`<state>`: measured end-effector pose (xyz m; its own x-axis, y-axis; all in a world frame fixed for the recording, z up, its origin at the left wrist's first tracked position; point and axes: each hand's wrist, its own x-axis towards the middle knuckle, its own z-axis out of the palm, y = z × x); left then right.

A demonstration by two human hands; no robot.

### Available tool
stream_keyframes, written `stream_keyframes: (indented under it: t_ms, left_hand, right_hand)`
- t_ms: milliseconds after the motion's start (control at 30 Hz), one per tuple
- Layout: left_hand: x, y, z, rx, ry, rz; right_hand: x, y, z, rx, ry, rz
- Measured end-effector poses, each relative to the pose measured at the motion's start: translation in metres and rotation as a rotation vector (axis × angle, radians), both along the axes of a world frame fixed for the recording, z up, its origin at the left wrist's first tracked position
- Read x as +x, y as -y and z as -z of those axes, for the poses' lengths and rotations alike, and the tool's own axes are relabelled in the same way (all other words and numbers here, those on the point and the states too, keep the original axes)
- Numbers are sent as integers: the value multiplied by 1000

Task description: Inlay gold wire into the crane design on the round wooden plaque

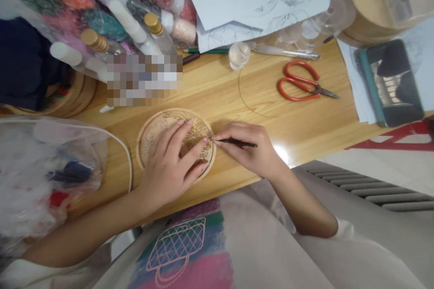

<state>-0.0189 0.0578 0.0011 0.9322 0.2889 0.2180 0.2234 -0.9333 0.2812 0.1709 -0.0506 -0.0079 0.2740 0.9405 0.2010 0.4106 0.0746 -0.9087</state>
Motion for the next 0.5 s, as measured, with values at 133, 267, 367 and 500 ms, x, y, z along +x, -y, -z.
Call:
stream_keyframes:
  t_ms: [133, 267, 367, 500]
  left_hand:
    - [0, 0, 0, -15, -4, 1]
    - [0, 0, 0, -14, -9, 3]
    - [0, 0, -1, 10, -21, 2]
    - [0, 0, -2, 30, -21, 2]
  right_hand:
    - [0, 0, -1, -11, -1, 0]
    - [0, 0, -2, -18, 10, 4]
    - [0, -1, -2, -9, 17, 4]
    - [0, -1, -1, -1, 16, -4]
